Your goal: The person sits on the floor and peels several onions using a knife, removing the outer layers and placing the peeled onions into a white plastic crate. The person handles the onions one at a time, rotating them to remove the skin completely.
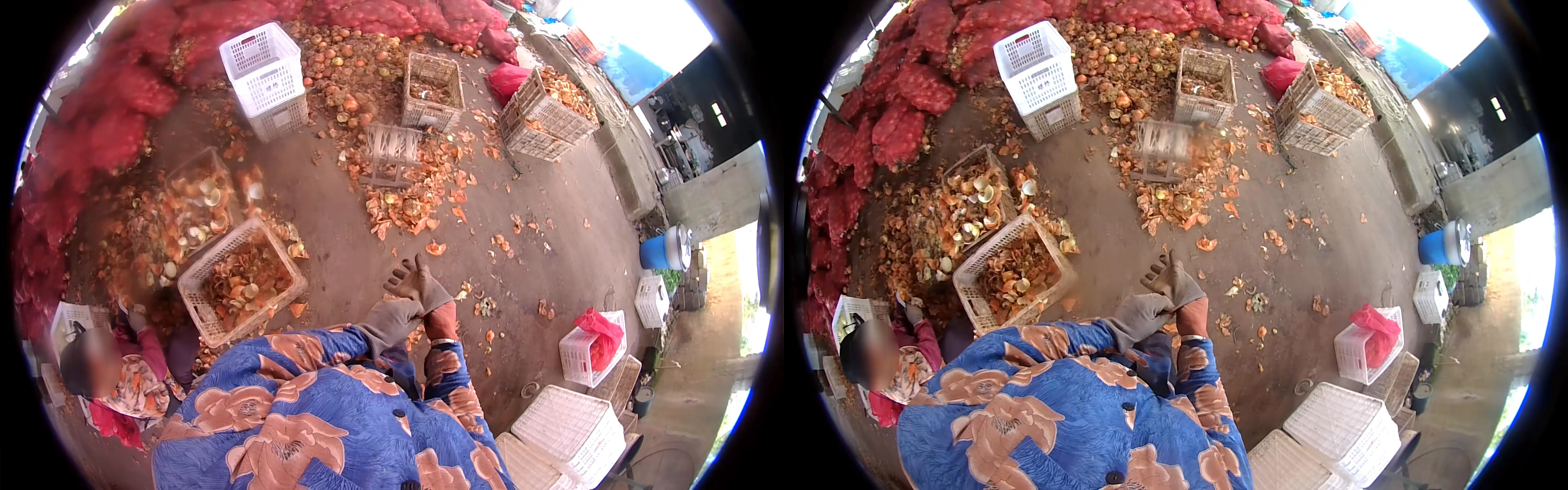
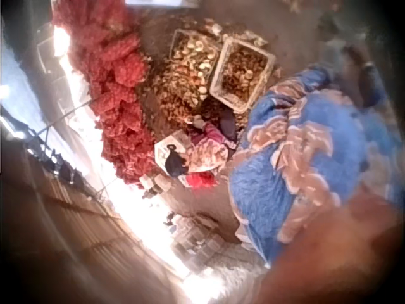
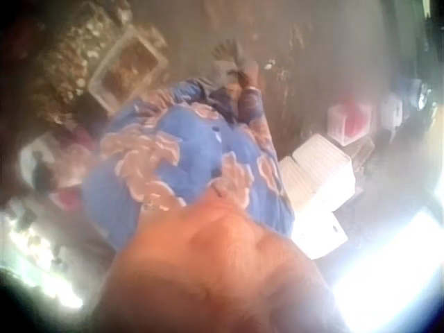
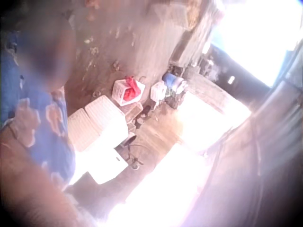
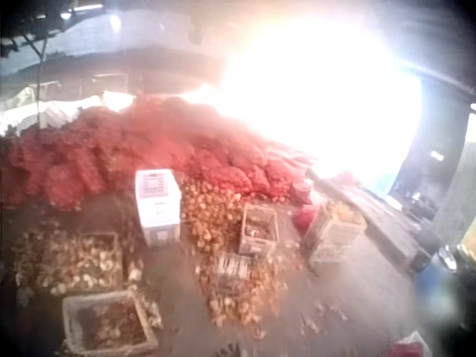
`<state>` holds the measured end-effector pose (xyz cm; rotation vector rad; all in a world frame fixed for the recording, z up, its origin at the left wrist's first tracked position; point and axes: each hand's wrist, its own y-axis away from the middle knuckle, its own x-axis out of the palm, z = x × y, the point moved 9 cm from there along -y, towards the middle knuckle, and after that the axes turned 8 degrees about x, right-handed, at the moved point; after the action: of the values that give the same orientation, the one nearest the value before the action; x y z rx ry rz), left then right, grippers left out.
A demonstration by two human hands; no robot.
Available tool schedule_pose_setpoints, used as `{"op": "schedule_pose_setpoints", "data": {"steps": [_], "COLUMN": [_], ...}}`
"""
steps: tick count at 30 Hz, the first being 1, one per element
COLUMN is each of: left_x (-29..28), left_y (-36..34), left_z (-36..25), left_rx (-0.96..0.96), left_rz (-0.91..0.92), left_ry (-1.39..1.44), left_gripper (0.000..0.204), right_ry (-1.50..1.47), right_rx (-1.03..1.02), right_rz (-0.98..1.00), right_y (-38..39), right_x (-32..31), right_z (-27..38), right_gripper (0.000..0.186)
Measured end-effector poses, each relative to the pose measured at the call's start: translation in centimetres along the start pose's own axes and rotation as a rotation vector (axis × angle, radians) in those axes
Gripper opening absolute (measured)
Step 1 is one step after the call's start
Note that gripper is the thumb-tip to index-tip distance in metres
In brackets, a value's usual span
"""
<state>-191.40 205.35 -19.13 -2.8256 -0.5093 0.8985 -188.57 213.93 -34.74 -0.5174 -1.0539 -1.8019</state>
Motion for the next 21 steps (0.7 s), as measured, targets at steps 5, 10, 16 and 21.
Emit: {"op": "schedule_pose_setpoints", "data": {"steps": [5, 10, 16, 21], "left_x": [-0.5, -0.2, -1.8, -5.7], "left_y": [-9.7, -16.5, -24.9, -33.5], "left_z": [0.3, 2.5, 6.5, 9.8], "left_rx": [-0.044, -0.088, -0.041, 0.032], "left_rz": [0.032, 0.051, -0.025, -0.021], "left_ry": [-0.046, -0.058, 0.059, 0.124], "left_gripper": [0.013, 0.013, 0.013, 0.015], "right_ry": [-0.204, -0.584, -0.593, 0.125], "right_rx": [-0.075, 0.077, -0.074, -0.228], "right_rz": [-0.013, 0.029, 0.000, -0.002], "right_y": [-5.9, -11.9, -19.1, -23.7], "right_x": [-3.4, -5.3, -2.9, 1.0], "right_z": [7.0, 11.3, 22.5, 34.0], "right_gripper": [0.058, 0.046, 0.045, 0.052]}}
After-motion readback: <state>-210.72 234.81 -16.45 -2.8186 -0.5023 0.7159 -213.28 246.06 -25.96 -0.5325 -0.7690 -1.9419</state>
